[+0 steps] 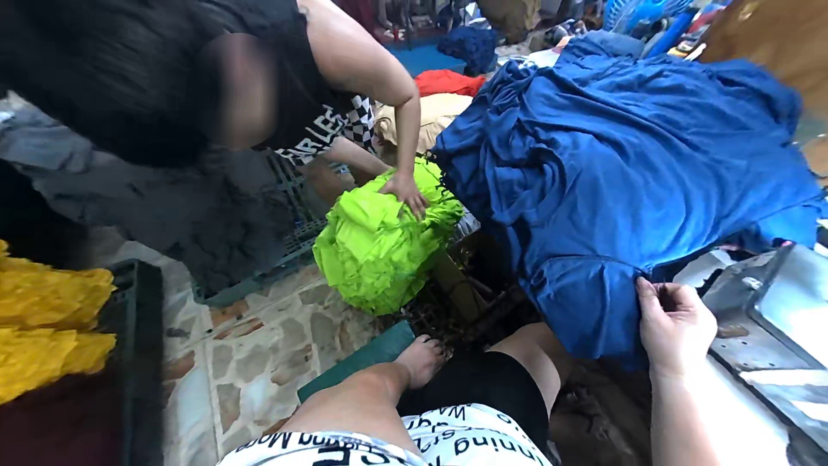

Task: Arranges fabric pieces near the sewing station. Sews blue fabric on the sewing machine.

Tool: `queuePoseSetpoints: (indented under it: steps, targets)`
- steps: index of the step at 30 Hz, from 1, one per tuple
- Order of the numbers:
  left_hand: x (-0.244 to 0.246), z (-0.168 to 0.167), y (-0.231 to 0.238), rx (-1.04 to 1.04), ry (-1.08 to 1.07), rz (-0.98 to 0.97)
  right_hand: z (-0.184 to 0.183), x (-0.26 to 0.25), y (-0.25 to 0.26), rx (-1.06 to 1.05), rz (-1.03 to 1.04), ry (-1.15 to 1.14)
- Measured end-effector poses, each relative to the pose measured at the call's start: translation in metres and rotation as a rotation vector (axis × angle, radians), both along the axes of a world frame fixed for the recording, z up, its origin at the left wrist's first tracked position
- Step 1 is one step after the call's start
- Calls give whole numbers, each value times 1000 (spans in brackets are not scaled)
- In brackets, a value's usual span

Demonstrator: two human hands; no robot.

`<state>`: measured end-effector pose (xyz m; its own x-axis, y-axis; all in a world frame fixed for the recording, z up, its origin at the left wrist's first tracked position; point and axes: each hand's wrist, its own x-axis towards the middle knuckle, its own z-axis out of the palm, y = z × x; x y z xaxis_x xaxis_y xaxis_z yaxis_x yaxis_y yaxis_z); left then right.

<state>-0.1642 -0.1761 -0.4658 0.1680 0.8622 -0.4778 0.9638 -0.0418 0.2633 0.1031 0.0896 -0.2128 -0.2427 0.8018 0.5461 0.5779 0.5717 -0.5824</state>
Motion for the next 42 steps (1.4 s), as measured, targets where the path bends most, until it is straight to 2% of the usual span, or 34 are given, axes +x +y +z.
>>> queuePoseSetpoints:
  steps: [11,24,42]
  targets:
    - [-1,-6,-3,27,19,-7,0,0,-2,-3,-3,10]
    - [0,7,0,-45,18,-6,-2,1,0,-3,2,10]
    - [0,-6,-3,11,52,-18,-1,1,-2,-2,2,23]
